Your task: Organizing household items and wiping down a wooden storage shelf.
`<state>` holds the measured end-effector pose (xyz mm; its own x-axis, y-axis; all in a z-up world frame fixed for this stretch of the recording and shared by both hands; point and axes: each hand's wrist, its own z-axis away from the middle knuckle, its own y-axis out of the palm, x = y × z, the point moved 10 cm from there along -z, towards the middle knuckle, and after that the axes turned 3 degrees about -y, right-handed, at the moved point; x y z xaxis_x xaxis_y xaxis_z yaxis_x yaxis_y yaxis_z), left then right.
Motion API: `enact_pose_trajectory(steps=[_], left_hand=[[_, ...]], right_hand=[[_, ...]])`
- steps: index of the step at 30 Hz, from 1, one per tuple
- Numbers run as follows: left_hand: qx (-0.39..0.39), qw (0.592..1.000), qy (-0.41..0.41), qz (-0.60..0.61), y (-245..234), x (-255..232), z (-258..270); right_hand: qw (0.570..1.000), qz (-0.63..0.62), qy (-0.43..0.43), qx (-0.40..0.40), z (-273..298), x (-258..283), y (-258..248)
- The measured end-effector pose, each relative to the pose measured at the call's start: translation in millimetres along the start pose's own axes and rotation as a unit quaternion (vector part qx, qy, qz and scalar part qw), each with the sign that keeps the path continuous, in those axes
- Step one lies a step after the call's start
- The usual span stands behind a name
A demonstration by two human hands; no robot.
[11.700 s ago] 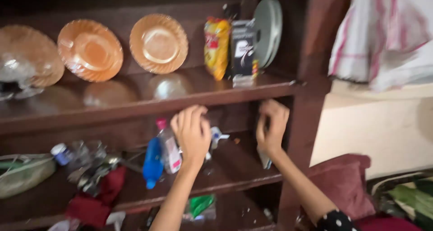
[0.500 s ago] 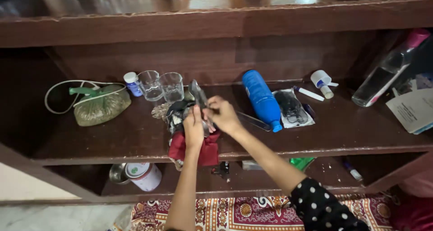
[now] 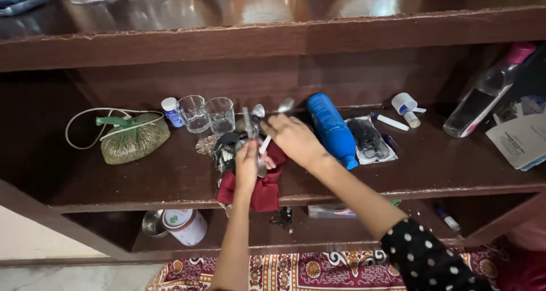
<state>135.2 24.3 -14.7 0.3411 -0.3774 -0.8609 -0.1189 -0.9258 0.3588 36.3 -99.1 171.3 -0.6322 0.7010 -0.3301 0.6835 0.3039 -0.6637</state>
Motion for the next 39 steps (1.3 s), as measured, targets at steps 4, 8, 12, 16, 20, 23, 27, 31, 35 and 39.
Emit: enact_pose_trajectory(steps=[4,8,12,16,20,23,27,31,35,39], left_hand=[[0.018,0.999,-0.018,0.024,28.8,-45.3,14.8],[-0.001,0.998,-0.061,-0.015,25.1,-35.7,15.3],[0.028,1.000,0.001,-0.009,25.4,-38.8,10.9],[0.026,0.999,-0.016,-0.015,28.9,-37.3,10.9],[-0.003,0.998,0.009,-0.067,27.7,-46.8,15.4],[-0.009,0.997,0.031,-0.077,30.4,-54.2,17.6],[-0.014,0.996,0.033,-0.083,31.0,-58.4,19.9],[-0.009,1.000,0.017,0.003,19.3,-72.2,11.7],[-0.024,0.999,0.029,0.008,-14.2,-112.6,13.5],[-0.062,0.998,0.030,-0.006,-71.8,-143.2,23.8]], right_hand=[[0.992,0.031,-0.107,0.058,3.6,21.5,18.7],[0.995,-0.032,-0.092,0.022,2.6,32.7,21.6],[0.989,-0.124,-0.070,-0.040,0.5,33.4,-3.9],[0.965,-0.244,0.088,-0.037,16.8,11.3,7.9],[0.936,-0.261,0.232,-0.040,50.0,-12.0,52.9],[0.917,-0.284,0.281,-0.011,61.6,-19.9,75.5],[0.916,-0.282,0.286,-0.013,61.9,-19.6,73.0],[0.914,-0.289,0.285,-0.019,57.9,-20.5,66.8],[0.926,-0.312,0.214,-0.004,36.7,-0.4,33.0],[0.955,-0.296,0.028,-0.003,26.2,29.2,25.4]])
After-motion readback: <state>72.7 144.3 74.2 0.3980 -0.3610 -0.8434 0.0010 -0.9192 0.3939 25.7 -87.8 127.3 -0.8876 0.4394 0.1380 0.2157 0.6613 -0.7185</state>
